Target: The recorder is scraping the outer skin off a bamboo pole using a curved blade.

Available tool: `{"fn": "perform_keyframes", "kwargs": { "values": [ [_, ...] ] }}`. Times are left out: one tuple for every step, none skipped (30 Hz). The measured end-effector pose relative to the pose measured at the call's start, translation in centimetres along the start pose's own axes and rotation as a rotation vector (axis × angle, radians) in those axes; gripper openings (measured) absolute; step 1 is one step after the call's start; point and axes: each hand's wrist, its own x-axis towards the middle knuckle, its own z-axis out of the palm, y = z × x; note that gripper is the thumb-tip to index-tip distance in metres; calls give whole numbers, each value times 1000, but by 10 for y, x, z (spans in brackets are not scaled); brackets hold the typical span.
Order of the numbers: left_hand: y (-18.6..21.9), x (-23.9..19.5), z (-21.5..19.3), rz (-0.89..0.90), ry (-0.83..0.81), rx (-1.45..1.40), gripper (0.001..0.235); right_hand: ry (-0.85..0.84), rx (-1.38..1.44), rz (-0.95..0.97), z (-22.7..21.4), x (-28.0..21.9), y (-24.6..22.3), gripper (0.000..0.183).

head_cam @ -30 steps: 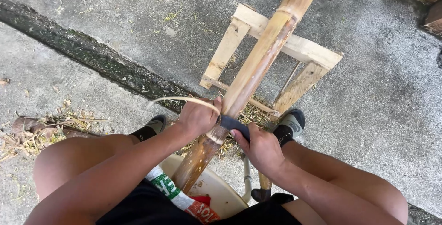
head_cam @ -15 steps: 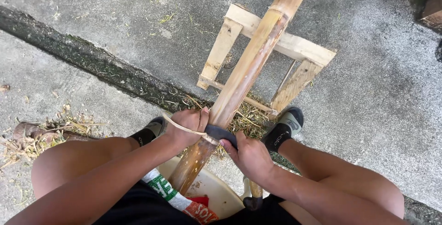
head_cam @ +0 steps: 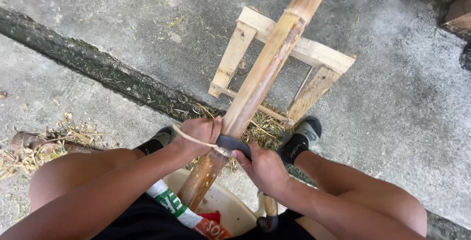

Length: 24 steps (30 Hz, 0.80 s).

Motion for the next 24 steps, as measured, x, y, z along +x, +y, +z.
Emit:
{"fn": "perform_keyframes", "kwargs": {
  "values": [
    [0,12,-11,-3,3,7,47,3,2,-7,-4,10,5,45],
    [2,20,-17,-75,52,-100,52,-21,-19,36,-6,15,10,45],
    [5,28,-24,-148,100,-206,59,-45,-40,78,-8,20,15,46],
    [3,43,-27,-145,106,-208,59,-43,-46,77,-14,27,19,46],
    [2,59,-31,-168,79,-188,60,32,-86,58,-21,34,22,47],
    [1,72,-33,-196,50,-172,62,100,-125,38,-26,39,25,48],
    [0,81,-36,-199,54,-177,62,96,-130,36,-32,43,24,48],
    [-1,89,-40,-170,96,-192,64,129,-147,49,-37,49,23,47],
    [-3,97,-44,-141,139,-206,65,161,-164,62,-43,54,22,46],
    [-2,98,-43,-146,142,-209,65,157,-165,58,-45,55,21,46],
    [-2,99,-42,-142,183,-216,66,200,-182,37,-47,56,20,45],
    [-1,99,-41,-136,220,-222,66,244,-196,19,-48,57,19,45],
    [-1,97,-40,-140,219,-224,66,239,-195,19,-49,56,17,45],
    [0,93,-38,-136,249,-225,66,218,-183,32,-49,55,15,45],
    [0,90,-36,-132,280,-226,66,197,-172,45,-49,53,12,45],
    [0,85,-34,-138,281,-227,66,192,-171,42,-45,50,13,45],
    [-1,81,-32,-131,267,-229,66,155,-151,45,-42,47,14,44],
    [-2,76,-31,-120,253,-229,65,122,-131,49,-39,43,14,44],
    [-2,76,-32,-123,253,-228,65,120,-129,47,-39,43,11,44],
    [-3,78,-33,-127,201,-230,65,129,-138,45,-39,43,9,44],
    [-4,79,-35,-132,150,-232,65,137,-147,43,-39,43,7,44],
    [-2,82,-35,-137,150,-235,65,132,-147,41,-43,45,7,44],
    [0,85,-36,-163,146,-248,66,118,-144,82,-46,47,6,43],
    [1,89,-37,-185,146,-259,67,108,-142,122,-49,51,6,43]
  ]
}}
